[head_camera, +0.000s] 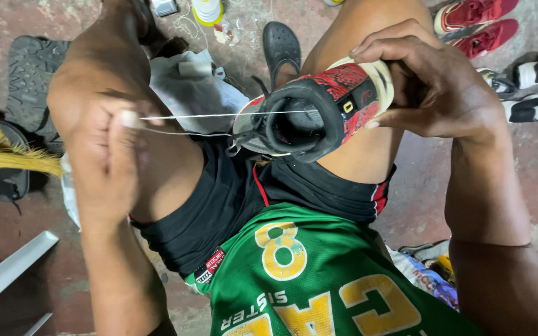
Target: The person stitches a sneaker by hand using a needle and thread, pulling the thread through the shoe's material while holding it on their lap.
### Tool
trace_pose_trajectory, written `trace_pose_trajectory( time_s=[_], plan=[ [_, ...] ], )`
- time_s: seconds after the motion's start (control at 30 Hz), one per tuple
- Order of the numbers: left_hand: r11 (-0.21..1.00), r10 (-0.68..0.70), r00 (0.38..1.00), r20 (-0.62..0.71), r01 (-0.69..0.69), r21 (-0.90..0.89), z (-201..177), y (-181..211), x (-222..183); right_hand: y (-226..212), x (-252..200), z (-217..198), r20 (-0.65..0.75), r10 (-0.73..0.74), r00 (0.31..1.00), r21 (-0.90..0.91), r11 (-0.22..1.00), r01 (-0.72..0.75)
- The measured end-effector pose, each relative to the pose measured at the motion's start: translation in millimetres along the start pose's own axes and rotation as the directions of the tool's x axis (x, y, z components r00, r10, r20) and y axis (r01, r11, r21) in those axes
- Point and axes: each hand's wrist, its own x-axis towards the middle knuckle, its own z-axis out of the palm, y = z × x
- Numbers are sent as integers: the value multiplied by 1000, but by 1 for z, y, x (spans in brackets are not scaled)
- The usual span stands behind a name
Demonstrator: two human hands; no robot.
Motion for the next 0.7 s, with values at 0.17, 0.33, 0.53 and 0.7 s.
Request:
trace_pose_trajectory(
  time_s=[0.17, 0.33, 0.53, 0.7],
  plan=[
    [986, -18, 984, -177, 46, 160, -5, 14, 4, 0, 0, -1, -7, -58, 998, -29, 998, 58],
    [936, 243, 941, -237, -163, 311, 25, 33, 6, 6, -3, 0, -10, -64, 998, -12, 998, 64],
    [990, 124, 987, 104, -131, 60, 105, 82, -2, -3, 6, 9, 13, -27, 1000, -43, 999, 28],
    [899, 346, 933, 99, -360, 250, 141, 89, 18, -16, 20, 14, 39, -137, 990, -80, 987, 140]
  ],
)
